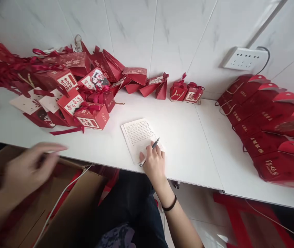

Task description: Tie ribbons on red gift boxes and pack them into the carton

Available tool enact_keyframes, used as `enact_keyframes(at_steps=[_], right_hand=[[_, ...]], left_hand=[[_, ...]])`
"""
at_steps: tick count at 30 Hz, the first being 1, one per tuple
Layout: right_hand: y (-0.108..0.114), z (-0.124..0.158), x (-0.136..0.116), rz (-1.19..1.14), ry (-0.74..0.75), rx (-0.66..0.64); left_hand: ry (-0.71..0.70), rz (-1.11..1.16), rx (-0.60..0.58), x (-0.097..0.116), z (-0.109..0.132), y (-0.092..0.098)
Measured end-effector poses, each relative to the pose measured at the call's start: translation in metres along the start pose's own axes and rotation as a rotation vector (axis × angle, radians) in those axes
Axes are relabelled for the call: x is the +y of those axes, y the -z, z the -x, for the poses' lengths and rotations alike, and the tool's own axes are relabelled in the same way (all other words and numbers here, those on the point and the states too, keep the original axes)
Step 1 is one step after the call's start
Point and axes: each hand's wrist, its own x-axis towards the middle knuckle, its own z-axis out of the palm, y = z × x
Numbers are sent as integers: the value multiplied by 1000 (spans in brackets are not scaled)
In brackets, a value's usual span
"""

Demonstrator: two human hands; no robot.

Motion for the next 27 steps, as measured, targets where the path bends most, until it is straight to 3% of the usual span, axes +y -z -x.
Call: enact_keyframes(at_steps=[3,4,6,9,13,16,18,21,27], right_hand=[[0,-2,-1,39,36,-7],[1,-4,0,50,50,-25],[7,-8,7,27,73,-81],[27,-21,28,-236,14,-150],[49,-57,48,-843,-177,-225],[37,-83,41,-1223,-298,-380],[19,-91,30,-1298,-373,-437],[-4,-88,18,-1336,-454,-416],[-6,-81,16,-1230,-484,-401]], left_hand=[[-164,-33,-473,26,-39,-96],[-277,-77,-572,28,-54,-130],[-513,-310,-638,23,-79,-189],[-549,-474,-605,2,-103,-238],[-506,-500,-625,-21,-109,-246],[-548,-545,-655,-25,-108,-244],[-594,-581,-670,-25,-109,-246],[-669,-620,-691,-27,-111,-250],[-665,-578,-685,-29,-110,-254]])
